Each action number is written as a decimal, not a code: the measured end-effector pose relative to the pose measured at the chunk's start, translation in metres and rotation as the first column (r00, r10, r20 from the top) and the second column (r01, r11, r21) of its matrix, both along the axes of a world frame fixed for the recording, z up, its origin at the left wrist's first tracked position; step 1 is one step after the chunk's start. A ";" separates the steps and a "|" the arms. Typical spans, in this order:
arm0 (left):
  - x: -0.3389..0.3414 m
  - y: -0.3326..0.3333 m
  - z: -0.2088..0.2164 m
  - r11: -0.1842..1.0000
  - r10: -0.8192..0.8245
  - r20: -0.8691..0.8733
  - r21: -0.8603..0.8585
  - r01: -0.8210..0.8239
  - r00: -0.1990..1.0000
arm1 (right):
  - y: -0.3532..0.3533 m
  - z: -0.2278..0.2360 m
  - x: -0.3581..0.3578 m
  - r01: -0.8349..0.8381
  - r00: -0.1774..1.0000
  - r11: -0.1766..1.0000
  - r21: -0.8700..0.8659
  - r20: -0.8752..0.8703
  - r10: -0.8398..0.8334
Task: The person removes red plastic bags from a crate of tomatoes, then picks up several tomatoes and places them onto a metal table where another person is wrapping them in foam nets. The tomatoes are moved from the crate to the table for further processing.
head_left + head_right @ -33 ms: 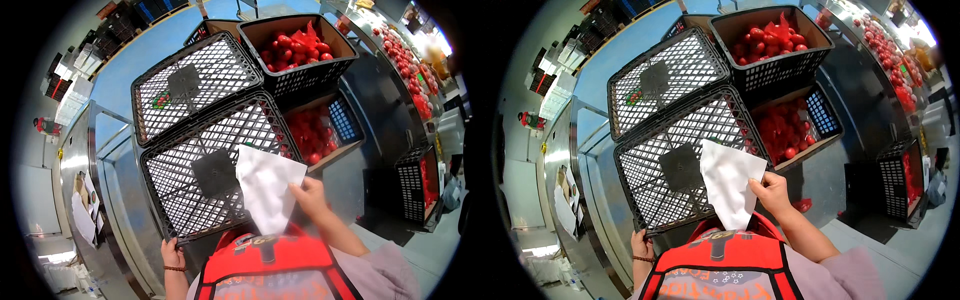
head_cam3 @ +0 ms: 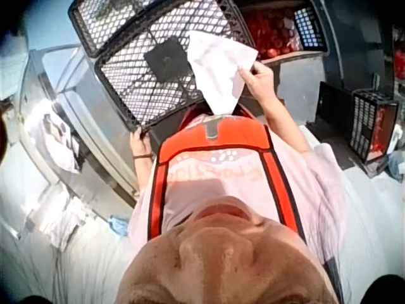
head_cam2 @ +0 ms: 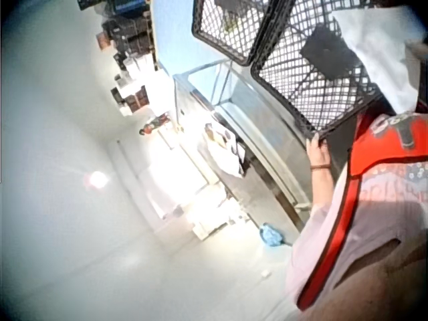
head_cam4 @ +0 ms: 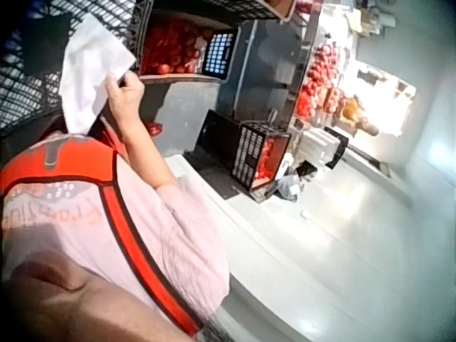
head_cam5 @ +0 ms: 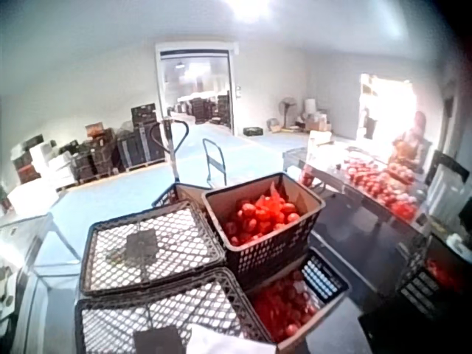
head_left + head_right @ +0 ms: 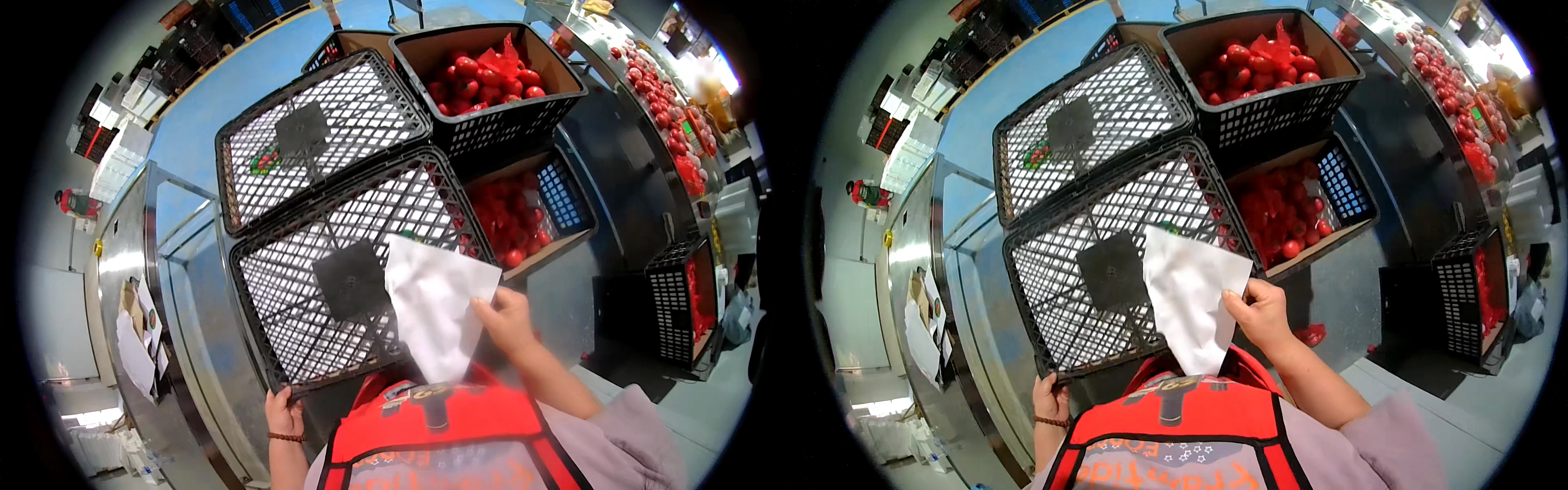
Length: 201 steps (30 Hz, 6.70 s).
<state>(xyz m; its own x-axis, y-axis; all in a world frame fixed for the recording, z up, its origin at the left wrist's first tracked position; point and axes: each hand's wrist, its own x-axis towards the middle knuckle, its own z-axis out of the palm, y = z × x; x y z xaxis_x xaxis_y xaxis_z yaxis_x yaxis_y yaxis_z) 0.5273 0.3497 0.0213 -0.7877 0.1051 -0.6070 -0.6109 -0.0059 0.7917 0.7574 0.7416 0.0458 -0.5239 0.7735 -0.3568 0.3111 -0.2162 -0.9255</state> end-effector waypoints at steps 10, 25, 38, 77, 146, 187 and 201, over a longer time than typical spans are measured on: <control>0.001 -0.046 -0.018 0.950 -0.125 0.087 0.299 0.093 0.988 | -0.053 -0.016 0.019 0.193 0.962 0.969 -0.155 -0.165 -0.218; -0.016 -0.097 -0.018 0.897 -0.224 0.037 0.398 0.191 0.974 | -0.126 -0.028 0.000 0.377 0.893 0.918 -0.122 -0.216 -0.396; -0.022 -0.101 -0.014 0.824 -0.238 0.125 0.551 0.132 0.963 | -0.128 -0.032 -0.014 0.348 0.888 0.886 -0.306 -0.196 -0.416; -0.075 -0.041 -0.006 0.979 -0.133 -0.183 -0.176 0.101 0.974 | 0.183 0.046 -0.143 0.158 0.760 0.980 -0.120 -0.619 -0.198; -0.393 0.127 -0.031 0.273 -0.956 -0.253 -0.953 0.133 0.150 | 0.225 -0.013 -0.294 -0.673 0.740 0.632 0.384 0.374 0.559; -0.312 0.021 0.013 0.858 -0.473 -0.553 -0.112 0.502 0.686 | 0.036 0.125 -0.116 -0.269 0.899 0.827 0.494 -0.179 0.400; -0.205 -0.031 -0.001 0.730 -0.636 -0.146 -0.434 0.528 0.758 | 0.009 0.023 -0.057 -0.397 0.870 0.917 -0.029 -0.329 0.366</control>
<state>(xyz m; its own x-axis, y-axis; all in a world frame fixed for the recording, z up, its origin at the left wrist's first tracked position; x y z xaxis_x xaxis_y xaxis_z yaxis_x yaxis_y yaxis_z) 0.3222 0.3187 0.0202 -0.7736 0.4243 -0.4706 -0.1638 0.5835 0.7954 0.7000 0.7511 0.0686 -0.8670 0.4619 -0.1870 0.0873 -0.2287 -0.9696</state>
